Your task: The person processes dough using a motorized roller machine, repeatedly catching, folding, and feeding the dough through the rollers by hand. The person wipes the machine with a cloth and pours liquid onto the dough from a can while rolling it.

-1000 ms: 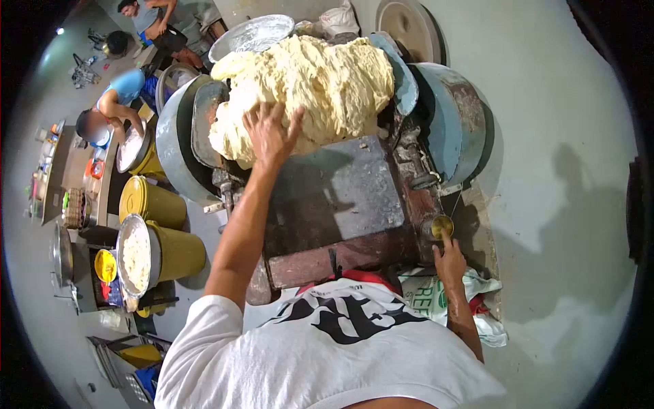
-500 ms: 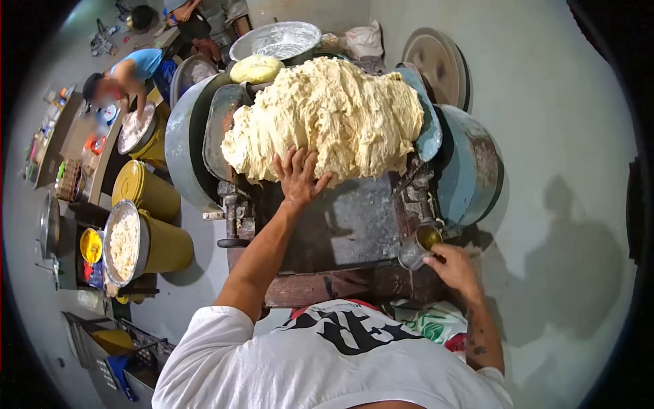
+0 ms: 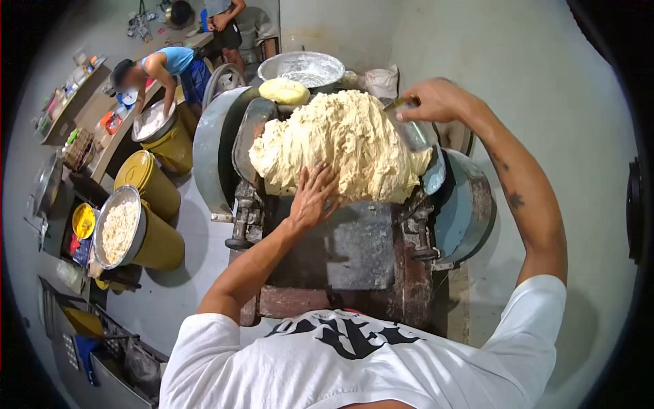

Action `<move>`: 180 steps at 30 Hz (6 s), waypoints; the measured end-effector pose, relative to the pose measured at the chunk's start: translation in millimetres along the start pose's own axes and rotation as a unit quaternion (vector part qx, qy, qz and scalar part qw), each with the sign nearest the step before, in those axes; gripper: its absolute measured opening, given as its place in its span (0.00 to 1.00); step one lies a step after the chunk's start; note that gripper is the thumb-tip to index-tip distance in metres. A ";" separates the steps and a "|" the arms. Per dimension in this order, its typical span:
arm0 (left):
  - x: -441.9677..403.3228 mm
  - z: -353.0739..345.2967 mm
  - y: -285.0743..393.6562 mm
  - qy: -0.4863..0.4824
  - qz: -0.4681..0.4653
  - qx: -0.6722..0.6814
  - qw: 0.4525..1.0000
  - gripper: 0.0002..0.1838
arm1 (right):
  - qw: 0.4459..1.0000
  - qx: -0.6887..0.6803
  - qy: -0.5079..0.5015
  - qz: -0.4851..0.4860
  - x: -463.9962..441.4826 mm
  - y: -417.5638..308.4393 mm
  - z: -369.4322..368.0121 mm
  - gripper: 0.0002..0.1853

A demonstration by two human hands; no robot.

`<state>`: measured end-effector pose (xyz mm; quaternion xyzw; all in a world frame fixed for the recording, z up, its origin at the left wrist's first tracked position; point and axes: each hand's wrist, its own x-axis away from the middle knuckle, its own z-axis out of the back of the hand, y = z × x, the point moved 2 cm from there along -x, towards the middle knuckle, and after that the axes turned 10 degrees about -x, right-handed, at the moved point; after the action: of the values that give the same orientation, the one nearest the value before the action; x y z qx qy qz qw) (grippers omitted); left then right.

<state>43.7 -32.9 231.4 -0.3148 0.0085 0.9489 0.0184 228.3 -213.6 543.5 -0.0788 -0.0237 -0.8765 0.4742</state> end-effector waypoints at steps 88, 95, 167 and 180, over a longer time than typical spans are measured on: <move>4.5 -18.6 -43.1 0.013 0.156 -0.068 0.985 0.41 | 0.925 -0.141 0.334 -0.112 78.5 83.4 -70.0 0.29; -10.0 27.6 -50.0 -0.108 0.187 0.063 0.974 0.38 | 0.880 -0.274 0.275 -0.275 236.7 45.8 -216.2 0.26; -3.7 33.4 -30.5 -0.031 0.183 -0.005 0.983 0.30 | 0.912 -0.129 0.386 -0.050 6.6 55.8 -313.6 0.29; 37.0 -36.5 -41.9 0.086 0.184 -0.018 0.979 0.25 | 0.870 -0.174 0.452 -0.096 -17.6 66.7 -410.8 0.31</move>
<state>37.5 9.0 179.8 -0.3886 0.0505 0.9055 -0.1629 246.1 -283.4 133.3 0.2471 0.3385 -0.8476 0.3254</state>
